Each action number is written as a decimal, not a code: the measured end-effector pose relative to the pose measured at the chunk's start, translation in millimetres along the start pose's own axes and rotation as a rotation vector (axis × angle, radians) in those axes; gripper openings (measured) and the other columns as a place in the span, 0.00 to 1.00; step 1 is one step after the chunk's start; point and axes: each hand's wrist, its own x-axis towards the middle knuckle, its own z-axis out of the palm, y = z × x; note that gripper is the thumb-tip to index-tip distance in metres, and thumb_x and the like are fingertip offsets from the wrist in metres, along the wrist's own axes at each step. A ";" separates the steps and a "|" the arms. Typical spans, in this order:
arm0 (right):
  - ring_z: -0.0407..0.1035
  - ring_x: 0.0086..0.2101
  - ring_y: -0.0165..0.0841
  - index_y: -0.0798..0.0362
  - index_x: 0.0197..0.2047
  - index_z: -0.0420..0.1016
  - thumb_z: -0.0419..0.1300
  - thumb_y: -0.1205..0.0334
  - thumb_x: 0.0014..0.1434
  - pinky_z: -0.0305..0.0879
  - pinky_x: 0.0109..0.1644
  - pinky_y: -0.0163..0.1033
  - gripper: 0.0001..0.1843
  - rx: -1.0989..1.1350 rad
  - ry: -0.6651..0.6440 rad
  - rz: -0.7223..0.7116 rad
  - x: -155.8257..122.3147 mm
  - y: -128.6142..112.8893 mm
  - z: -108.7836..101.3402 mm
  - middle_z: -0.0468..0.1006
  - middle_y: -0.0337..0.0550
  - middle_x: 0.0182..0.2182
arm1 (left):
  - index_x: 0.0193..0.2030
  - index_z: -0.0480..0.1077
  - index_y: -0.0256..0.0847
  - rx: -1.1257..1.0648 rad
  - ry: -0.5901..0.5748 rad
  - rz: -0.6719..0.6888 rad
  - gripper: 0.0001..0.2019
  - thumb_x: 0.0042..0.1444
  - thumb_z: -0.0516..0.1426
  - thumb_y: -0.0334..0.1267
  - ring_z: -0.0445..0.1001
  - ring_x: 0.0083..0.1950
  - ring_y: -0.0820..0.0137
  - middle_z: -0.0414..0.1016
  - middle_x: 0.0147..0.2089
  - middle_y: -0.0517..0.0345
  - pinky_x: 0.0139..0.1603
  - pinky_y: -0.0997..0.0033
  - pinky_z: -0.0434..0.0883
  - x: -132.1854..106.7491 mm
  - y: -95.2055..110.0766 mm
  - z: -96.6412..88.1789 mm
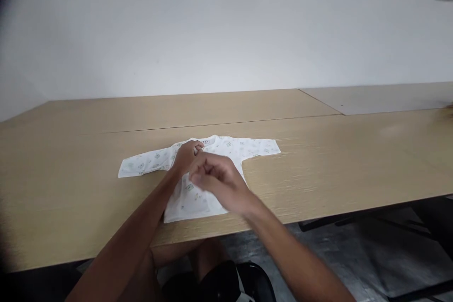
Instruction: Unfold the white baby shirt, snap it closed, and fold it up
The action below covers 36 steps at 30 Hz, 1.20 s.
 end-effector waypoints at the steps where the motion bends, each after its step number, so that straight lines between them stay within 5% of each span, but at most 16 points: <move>1: 0.59 0.26 0.26 0.56 0.31 0.70 0.58 0.56 0.62 0.55 0.29 0.33 0.12 -0.078 -0.024 0.045 12.2 12.6 -8.4 0.65 0.38 0.24 | 0.43 0.76 0.36 -0.012 0.001 0.002 0.12 0.55 0.53 0.27 0.73 0.44 0.64 0.77 0.45 0.52 0.46 0.67 0.67 0.4 -0.9 0.1; 5: 0.61 0.26 0.27 0.56 0.29 0.72 0.60 0.59 0.55 0.55 0.30 0.34 0.09 -0.567 0.076 0.261 62.4 78.1 -34.4 0.69 0.39 0.24 | 0.42 0.78 0.37 -0.039 0.045 -0.021 0.12 0.56 0.55 0.30 0.75 0.42 0.63 0.79 0.44 0.53 0.46 0.65 0.68 3.2 -7.1 3.2; 11: 0.65 0.29 0.37 0.53 0.24 0.73 0.62 0.43 0.50 0.55 0.32 0.40 0.19 -1.052 0.157 0.536 91.3 127.2 -22.1 0.74 0.46 0.27 | 0.42 0.80 0.38 -0.072 0.058 -0.008 0.17 0.49 0.54 0.24 0.76 0.46 0.64 0.80 0.44 0.58 0.50 0.68 0.68 5.6 -15.4 5.9; 19: 0.65 0.30 0.35 0.50 0.25 0.74 0.57 0.49 0.55 0.53 0.32 0.39 0.15 -0.998 0.169 0.505 83.8 137.0 -27.2 0.76 0.41 0.29 | 0.36 0.77 0.41 -0.062 0.013 0.003 0.11 0.51 0.54 0.29 0.70 0.33 0.69 0.76 0.34 0.61 0.37 0.69 0.64 5.3 -10.4 2.2; 25: 0.63 0.30 0.30 0.50 0.28 0.74 0.57 0.61 0.52 0.51 0.32 0.36 0.05 -0.922 0.136 0.383 77.4 139.9 -29.9 0.75 0.35 0.29 | 0.36 0.73 0.40 -0.091 -0.012 -0.062 0.05 0.55 0.55 0.34 0.70 0.36 0.69 0.75 0.35 0.61 0.37 0.69 0.63 4.1 -12.4 0.7; 30: 0.62 0.30 0.28 0.52 0.30 0.71 0.56 0.63 0.56 0.51 0.33 0.34 0.05 -0.863 0.100 0.264 78.0 147.4 -31.0 0.74 0.35 0.28 | 0.32 0.74 0.37 -0.241 -0.119 -0.158 0.06 0.51 0.55 0.29 0.72 0.36 0.70 0.76 0.34 0.59 0.37 0.72 0.65 13.6 -12.6 -9.2; 36: 0.63 0.31 0.28 0.54 0.30 0.69 0.55 0.60 0.59 0.51 0.34 0.34 0.08 -0.825 0.131 0.188 78.9 155.0 -35.2 0.73 0.37 0.30 | 0.33 0.74 0.37 -0.347 -0.169 -0.190 0.07 0.52 0.55 0.35 0.69 0.27 0.73 0.74 0.29 0.59 0.29 0.75 0.64 15.4 -17.2 -13.3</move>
